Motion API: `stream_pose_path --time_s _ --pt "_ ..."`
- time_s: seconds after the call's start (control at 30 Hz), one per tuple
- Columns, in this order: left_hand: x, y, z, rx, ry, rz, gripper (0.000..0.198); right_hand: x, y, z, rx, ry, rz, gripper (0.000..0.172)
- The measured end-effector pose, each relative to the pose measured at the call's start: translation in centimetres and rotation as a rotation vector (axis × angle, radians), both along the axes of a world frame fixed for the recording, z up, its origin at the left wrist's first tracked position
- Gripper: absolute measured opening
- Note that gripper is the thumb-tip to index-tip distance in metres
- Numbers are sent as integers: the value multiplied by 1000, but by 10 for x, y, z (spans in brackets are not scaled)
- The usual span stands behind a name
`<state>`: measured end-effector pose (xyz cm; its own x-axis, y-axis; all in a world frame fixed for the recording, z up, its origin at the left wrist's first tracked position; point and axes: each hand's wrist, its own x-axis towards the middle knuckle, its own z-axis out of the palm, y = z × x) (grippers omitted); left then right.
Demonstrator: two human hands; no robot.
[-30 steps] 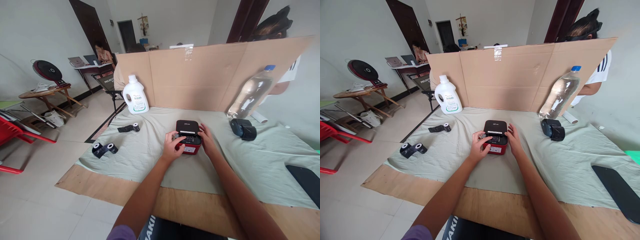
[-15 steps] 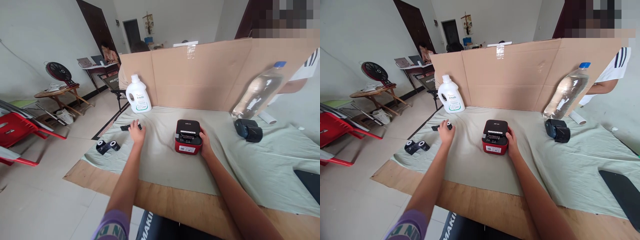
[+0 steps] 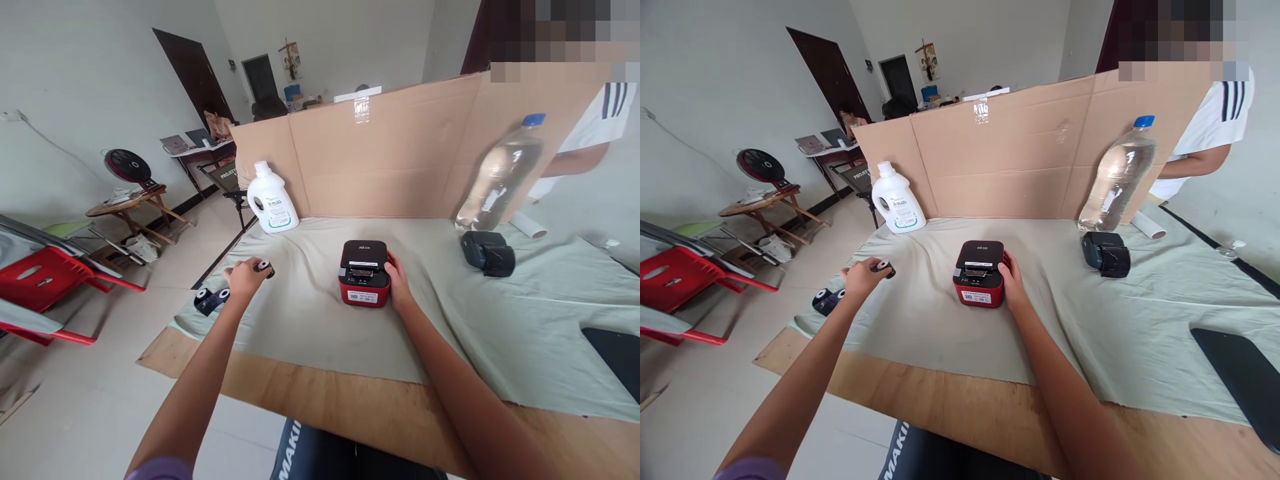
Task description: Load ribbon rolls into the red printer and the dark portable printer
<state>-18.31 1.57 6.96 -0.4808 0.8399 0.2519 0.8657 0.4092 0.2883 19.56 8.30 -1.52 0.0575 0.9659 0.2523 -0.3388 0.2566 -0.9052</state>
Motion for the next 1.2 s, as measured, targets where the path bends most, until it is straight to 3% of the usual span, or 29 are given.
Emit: stream_pose_path --time_s 0.23,0.4,0.47,0.53,0.63,0.7,0.9,1.2 --pt "7 -40 -24 -74 -5 0 32 0 0 2 -9 7 -13 47" --pt "36 -37 -20 204 -1 -45 51 -1 -1 3 -11 12 -11 47" --pt "66 -25 -17 318 -189 -178 43 0 -2 3 -5 15 -9 47" --pt "104 -7 -17 337 -549 -357 40 0 -1 2 4 12 -5 46" --pt "155 22 -20 178 -1059 -466 42 2 0 -1 12 17 17 46" --pt "176 36 -22 56 -1260 -470 43 3 2 -3 13 30 40 46" --pt "179 42 -28 -30 -1444 -507 48 5 8 -7 -2 56 52 47" --pt "184 37 -39 26 -1525 -487 51 2 6 -3 -19 46 63 51"
